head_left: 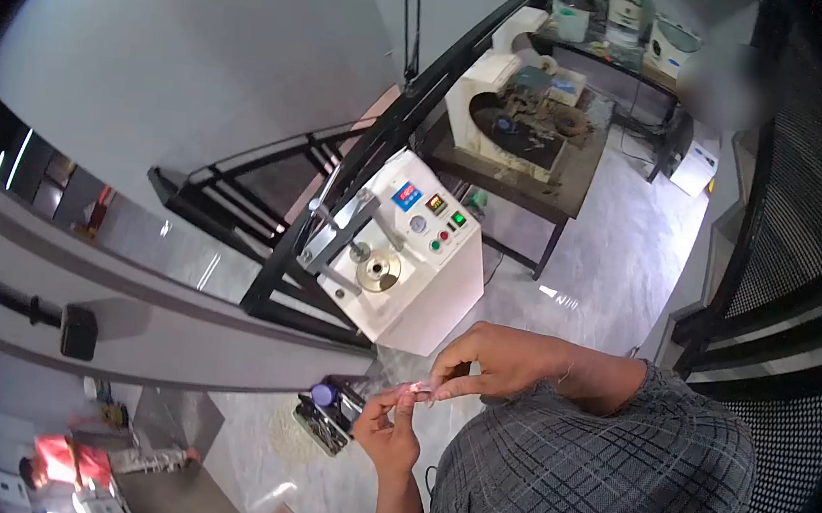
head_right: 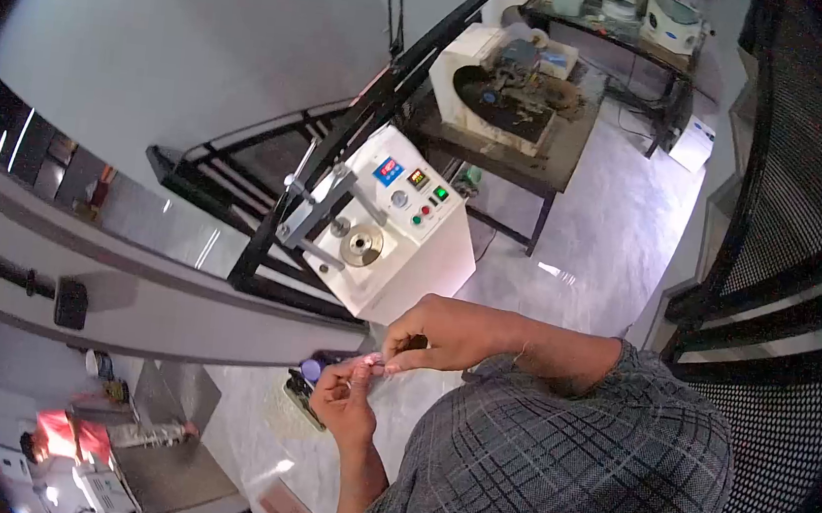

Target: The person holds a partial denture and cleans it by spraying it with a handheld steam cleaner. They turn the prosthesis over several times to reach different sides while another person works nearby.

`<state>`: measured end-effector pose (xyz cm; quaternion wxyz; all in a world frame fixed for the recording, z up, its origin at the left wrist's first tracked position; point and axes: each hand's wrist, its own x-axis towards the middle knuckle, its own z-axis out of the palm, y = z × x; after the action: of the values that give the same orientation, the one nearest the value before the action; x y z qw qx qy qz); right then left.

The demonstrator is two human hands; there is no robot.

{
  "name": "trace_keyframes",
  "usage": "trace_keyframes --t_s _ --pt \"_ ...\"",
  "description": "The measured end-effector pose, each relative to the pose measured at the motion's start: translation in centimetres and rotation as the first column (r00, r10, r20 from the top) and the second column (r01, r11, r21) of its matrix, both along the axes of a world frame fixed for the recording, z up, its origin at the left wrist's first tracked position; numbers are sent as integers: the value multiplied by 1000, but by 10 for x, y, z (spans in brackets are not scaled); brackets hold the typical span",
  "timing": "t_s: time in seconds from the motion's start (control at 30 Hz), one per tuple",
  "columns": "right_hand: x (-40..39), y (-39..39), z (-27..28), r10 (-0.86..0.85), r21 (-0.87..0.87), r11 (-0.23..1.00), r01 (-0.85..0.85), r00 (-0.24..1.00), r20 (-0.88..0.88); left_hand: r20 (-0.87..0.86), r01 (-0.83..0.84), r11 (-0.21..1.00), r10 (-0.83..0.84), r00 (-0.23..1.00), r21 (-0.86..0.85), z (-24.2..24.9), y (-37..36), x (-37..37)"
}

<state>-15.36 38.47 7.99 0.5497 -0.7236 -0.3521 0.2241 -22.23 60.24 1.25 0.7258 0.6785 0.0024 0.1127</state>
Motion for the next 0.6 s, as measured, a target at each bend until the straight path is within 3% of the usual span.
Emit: trace_keyframes --t_s 0.17,0.23,0.3,0.37,0.43,0.6 --pt "-5 -40 -2 -175 27 984 174 984 18 28 90 994 -92 995 57 6 -33 9" --pt "-3 -54 -14 -177 134 974 182 983 -51 6 139 990 -139 990 15 9 -50 13" --pt "-3 -68 -20 -198 125 971 204 978 -58 -84 155 988 -154 984 7 14 -65 17" --pt "-3 -84 -22 -217 121 967 223 974 -67 -55 179 981 -175 983 76 15 -79 24" --pt "-2 -99 -24 -232 134 962 238 971 -59 -15 227 974 -227 974 5 29 -97 31" --pt "3 -135 -23 -300 138 941 310 950 -87 53 261 965 -261 964 11 44 -129 48"
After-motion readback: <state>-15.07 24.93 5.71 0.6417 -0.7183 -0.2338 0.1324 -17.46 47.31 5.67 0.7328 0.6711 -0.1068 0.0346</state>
